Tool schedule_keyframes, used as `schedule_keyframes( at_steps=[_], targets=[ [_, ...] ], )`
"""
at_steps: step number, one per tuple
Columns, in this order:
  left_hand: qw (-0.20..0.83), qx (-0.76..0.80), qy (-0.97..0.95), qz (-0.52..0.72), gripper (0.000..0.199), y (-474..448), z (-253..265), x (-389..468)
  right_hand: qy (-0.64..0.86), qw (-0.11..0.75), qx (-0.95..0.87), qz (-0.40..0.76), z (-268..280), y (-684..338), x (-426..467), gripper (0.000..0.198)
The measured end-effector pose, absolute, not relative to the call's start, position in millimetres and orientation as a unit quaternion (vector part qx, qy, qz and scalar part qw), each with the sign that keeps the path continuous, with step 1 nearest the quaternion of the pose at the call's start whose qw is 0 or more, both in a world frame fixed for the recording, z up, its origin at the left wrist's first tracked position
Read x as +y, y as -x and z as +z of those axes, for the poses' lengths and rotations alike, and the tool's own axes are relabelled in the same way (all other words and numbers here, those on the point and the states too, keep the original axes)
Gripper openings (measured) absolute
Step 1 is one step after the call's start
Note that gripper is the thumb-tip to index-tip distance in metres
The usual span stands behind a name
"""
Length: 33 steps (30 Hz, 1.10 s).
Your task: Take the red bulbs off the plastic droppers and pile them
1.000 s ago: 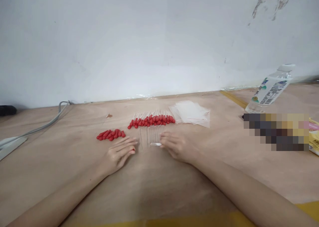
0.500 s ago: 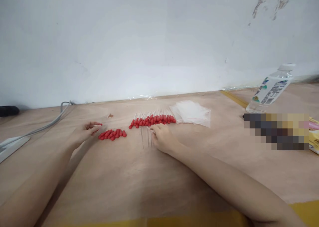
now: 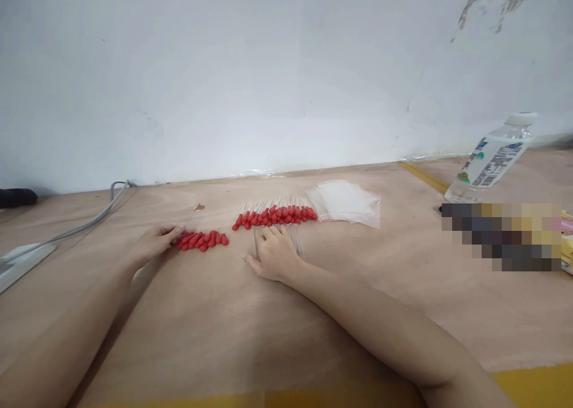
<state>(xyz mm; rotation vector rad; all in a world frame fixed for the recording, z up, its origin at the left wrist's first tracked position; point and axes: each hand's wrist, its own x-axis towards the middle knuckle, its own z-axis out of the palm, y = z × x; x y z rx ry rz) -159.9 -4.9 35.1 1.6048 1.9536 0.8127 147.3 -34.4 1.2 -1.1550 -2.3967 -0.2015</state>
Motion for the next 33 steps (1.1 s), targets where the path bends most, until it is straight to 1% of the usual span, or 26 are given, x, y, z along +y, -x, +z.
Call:
schedule_keyframes(
  at_steps=[2,5,7,13,17,21,24,27,31,33],
  targets=[
    [0.246,0.715,-0.581,0.303,0.044,160,34,-5,0.415,0.240,-0.875,-0.067,4,-147,-37,0.049],
    [0.254,0.712,-0.576,0.312,0.045,159,34,-4,0.395,0.246,-0.884,-0.052,6,-146,-37,0.046],
    [0.253,0.710,-0.577,0.314,0.044,158,33,-4,0.389,0.241,-0.888,-0.046,6,-145,-36,0.046],
    [0.229,0.712,-0.588,0.309,0.046,159,32,-4,0.415,0.212,-0.883,-0.054,3,-144,-31,0.058],
    [0.241,0.706,-0.587,0.313,0.050,161,29,-3,0.426,0.213,-0.878,-0.048,2,-144,-29,0.057],
    [0.258,0.705,-0.576,0.323,0.049,162,26,-1,0.431,0.223,-0.873,-0.050,4,-145,-30,0.055],
    [0.252,0.712,-0.576,0.313,0.051,165,26,0,0.433,0.233,-0.869,-0.044,8,-149,-32,0.052],
    [0.205,0.719,-0.602,0.281,0.051,169,27,-1,0.427,0.250,-0.868,-0.040,11,-160,-36,0.047],
    [0.044,0.734,-0.626,0.259,0.042,158,37,-3,0.398,0.297,-0.866,-0.057,6,-185,-38,0.037],
    [-0.013,0.707,-0.656,0.264,0.035,140,43,-5,0.382,0.318,-0.865,-0.066,1,-197,-39,0.032]
  ],
)
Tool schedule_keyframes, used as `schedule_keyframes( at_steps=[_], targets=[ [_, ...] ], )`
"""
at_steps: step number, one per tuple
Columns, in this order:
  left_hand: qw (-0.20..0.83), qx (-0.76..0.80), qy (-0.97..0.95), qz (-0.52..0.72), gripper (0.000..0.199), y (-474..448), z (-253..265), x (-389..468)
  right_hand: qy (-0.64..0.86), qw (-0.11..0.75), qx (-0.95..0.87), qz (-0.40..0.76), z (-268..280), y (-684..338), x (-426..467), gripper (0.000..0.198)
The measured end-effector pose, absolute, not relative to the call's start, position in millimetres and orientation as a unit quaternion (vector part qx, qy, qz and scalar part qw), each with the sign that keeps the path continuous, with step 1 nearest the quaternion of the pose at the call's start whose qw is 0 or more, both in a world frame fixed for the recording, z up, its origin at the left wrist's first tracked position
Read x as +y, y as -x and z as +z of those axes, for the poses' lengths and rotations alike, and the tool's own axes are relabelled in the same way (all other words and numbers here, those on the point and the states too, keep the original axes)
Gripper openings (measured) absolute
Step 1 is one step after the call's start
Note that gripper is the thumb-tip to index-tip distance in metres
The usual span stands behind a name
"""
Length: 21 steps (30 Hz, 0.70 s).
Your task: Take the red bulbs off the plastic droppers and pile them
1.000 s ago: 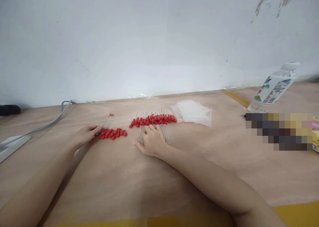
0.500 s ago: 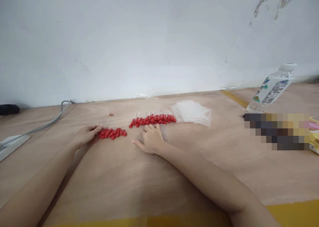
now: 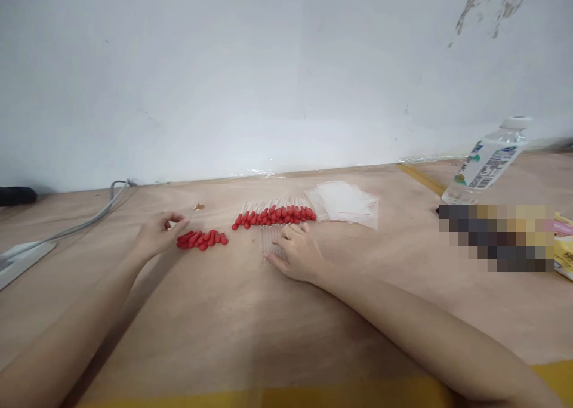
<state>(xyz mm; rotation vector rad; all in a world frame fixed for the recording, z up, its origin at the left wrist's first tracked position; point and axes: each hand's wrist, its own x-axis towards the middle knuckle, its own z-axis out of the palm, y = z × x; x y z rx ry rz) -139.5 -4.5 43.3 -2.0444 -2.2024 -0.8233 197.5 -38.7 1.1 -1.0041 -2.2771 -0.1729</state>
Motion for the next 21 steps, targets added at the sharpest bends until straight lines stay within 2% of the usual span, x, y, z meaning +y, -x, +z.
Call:
schedule_keyframes(
  at_steps=[4,10,17,21],
  targets=[
    [0.008,-0.631,0.735,-0.248,0.026,92,51,-1,0.363,0.362,-0.855,-0.080,-8,-216,-38,0.025],
    [-0.016,-0.613,0.770,-0.175,0.034,54,46,20,0.359,0.394,-0.841,-0.096,-12,-224,-41,0.018],
    [-0.095,-0.654,0.724,-0.197,0.033,46,43,26,0.352,0.413,-0.835,-0.092,-14,-224,-40,0.015],
    [-0.062,-0.693,0.669,-0.262,0.030,43,42,11,0.347,0.421,-0.835,-0.079,-18,-223,-37,0.013]
  ],
)
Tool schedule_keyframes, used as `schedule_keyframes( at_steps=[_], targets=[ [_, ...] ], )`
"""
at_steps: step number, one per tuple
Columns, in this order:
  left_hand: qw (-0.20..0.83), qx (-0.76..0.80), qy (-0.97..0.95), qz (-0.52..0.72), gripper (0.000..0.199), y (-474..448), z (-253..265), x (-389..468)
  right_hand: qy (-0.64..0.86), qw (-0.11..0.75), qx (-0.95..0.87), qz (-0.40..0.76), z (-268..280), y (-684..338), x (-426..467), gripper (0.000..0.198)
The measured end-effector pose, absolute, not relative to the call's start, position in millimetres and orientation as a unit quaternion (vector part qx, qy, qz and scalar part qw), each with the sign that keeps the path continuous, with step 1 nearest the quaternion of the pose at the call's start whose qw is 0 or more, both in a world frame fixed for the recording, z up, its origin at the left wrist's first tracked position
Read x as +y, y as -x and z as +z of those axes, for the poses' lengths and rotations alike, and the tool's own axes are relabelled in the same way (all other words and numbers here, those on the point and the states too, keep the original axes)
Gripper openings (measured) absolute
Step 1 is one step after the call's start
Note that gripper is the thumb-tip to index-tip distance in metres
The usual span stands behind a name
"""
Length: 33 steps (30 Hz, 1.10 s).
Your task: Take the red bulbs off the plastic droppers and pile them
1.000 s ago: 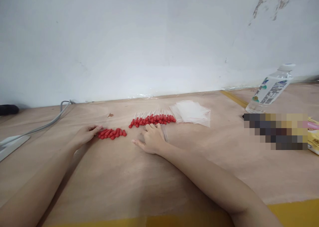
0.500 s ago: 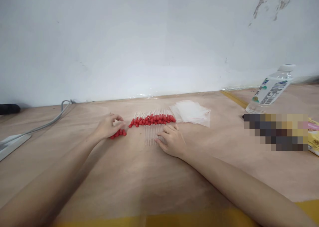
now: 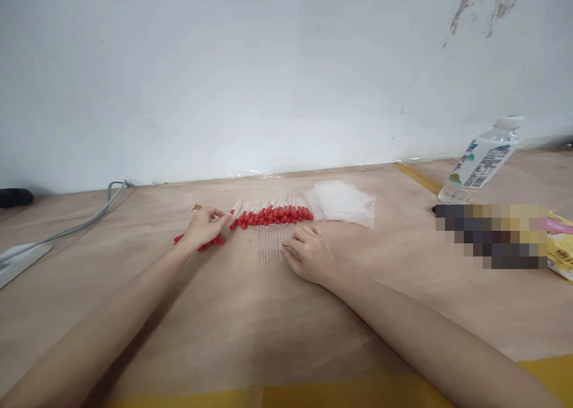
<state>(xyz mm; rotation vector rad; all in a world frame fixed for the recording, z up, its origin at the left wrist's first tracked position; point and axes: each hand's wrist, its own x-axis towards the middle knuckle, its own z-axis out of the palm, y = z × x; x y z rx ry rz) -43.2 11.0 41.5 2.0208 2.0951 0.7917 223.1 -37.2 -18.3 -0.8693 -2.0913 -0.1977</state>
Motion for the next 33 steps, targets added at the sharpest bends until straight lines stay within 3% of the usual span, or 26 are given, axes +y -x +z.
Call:
schedule_keyframes(
  at_steps=[3,5,10,14,22,28,33],
  targets=[
    [0.028,0.637,-0.690,0.342,0.026,41,36,-11,0.329,0.456,-0.825,-0.060,-17,-222,-37,0.018],
    [0.034,0.575,-0.730,0.367,0.023,39,30,-27,0.323,0.466,-0.821,-0.065,-11,-221,-38,0.031],
    [0.006,0.433,-0.825,0.363,0.010,30,10,-49,0.285,0.365,-0.876,-0.136,3,-221,-41,0.052],
    [-0.023,0.381,-0.858,0.344,0.009,26,1,-50,0.276,0.312,-0.896,-0.155,1,-218,-37,0.046],
    [-0.024,0.340,-0.874,0.348,0.009,24,0,-52,0.261,0.341,-0.894,-0.125,-8,-205,-30,0.022],
    [-0.075,0.329,-0.876,0.344,0.033,9,1,-50,0.243,0.366,-0.893,-0.096,-13,-203,-31,0.019],
    [-0.095,0.285,-0.885,0.357,0.021,0,-8,-42,0.218,0.389,-0.890,-0.091,-18,-200,-30,0.019]
  ],
)
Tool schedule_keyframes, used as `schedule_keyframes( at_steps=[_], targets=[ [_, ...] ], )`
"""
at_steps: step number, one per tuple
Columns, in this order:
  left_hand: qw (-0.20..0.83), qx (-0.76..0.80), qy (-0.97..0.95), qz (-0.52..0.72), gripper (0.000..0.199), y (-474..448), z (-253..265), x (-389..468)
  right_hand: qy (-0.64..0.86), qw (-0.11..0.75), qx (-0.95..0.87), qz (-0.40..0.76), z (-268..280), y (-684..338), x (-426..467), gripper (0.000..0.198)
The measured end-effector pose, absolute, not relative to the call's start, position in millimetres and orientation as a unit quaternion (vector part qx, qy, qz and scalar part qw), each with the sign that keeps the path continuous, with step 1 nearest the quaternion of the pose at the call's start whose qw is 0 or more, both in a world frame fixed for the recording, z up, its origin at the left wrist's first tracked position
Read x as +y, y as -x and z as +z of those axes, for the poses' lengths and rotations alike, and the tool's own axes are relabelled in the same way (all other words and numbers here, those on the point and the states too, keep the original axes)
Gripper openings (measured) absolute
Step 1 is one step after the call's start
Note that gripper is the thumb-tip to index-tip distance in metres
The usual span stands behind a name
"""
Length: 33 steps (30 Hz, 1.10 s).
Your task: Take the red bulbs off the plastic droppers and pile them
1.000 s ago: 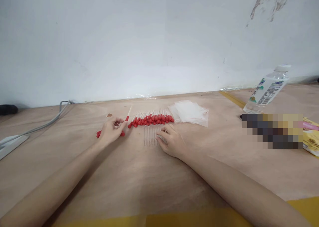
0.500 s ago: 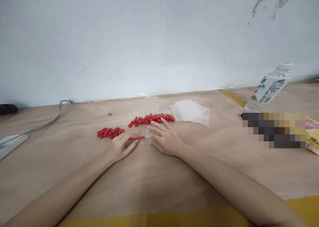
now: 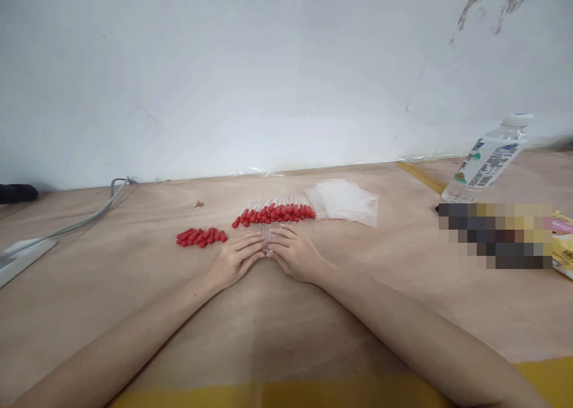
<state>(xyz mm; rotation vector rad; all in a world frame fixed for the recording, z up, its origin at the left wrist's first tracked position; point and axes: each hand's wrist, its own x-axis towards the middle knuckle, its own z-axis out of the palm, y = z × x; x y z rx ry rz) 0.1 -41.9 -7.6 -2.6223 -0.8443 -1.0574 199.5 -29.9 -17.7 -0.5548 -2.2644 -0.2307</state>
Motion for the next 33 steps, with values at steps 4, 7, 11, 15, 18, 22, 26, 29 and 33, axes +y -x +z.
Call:
schedule_keyframes(
  at_steps=[4,7,11,15,18,22,26,29,33],
  targets=[
    [0.098,-0.269,0.889,-0.357,0.019,0,-9,-42,0.184,0.405,-0.892,-0.081,-17,-199,-31,0.019],
    [0.098,-0.266,0.893,-0.349,0.019,1,-7,-46,0.171,0.393,-0.900,-0.084,-14,-200,-33,0.020],
    [0.087,-0.261,0.899,-0.342,0.018,1,-5,-50,0.170,0.380,-0.904,-0.101,-11,-202,-36,0.020],
    [0.080,-0.253,0.903,-0.338,0.017,1,-3,-52,0.160,0.383,-0.902,-0.121,-11,-203,-37,0.018],
    [0.083,-0.253,0.902,-0.339,0.017,1,-2,-51,0.162,0.377,-0.903,-0.125,-11,-204,-37,0.018],
    [0.088,-0.258,0.904,-0.329,0.017,2,0,-51,0.174,0.369,-0.903,-0.131,-11,-208,-37,0.019],
    [0.088,-0.252,0.908,-0.324,0.016,2,-1,-52,0.165,0.380,-0.899,-0.144,-10,-211,-40,0.018],
    [0.098,-0.242,0.909,-0.324,0.016,2,-3,-53,0.154,0.392,-0.894,-0.152,-11,-213,-43,0.017],
    [0.103,-0.250,0.900,-0.342,0.017,11,-4,-52,0.161,0.394,-0.894,-0.138,-15,-227,-40,0.022]
  ],
)
